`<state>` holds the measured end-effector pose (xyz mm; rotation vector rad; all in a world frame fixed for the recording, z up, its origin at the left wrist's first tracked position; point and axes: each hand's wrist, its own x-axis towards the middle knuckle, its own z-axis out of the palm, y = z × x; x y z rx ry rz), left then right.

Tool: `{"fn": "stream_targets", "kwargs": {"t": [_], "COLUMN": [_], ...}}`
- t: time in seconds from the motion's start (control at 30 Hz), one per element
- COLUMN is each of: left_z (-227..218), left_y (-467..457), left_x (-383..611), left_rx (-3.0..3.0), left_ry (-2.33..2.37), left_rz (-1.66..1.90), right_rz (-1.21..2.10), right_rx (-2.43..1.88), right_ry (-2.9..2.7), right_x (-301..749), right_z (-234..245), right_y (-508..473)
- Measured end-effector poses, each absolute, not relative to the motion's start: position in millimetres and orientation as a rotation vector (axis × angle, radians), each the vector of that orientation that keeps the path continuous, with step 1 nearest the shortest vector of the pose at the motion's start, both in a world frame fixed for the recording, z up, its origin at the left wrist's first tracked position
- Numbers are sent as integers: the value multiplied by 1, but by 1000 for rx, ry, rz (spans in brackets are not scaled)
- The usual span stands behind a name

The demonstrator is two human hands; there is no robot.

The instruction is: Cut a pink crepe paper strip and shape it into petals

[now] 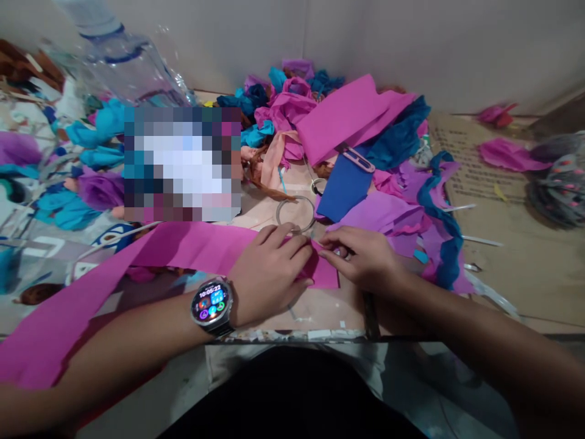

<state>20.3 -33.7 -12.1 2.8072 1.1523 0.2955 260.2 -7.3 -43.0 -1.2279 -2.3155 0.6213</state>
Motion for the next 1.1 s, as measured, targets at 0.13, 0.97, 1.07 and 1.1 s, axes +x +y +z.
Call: {"fn": "stream_targets", "kwargs": {"t": [0.13,0.97,1.07,1.1], "left_z": [-10,-14,-13,-12], "left_y": [-34,-37,-39,-39], "left_x": [20,17,16,16], "left_rx": [2794,2823,2811,2809], "left_ry": [1200,1047,1034,1029], "left_rz": [269,300,240,218], "right_rz": [422,268,259,258], "right_rx": [-1100,-1232,-1180,-1174], "right_ry": [-2397,-2433,-2426,-2429], "right_x": [263,251,251,251], "right_z": [-45,-44,-45,-45], "right_y": [-3,-4,-4,-5]}}
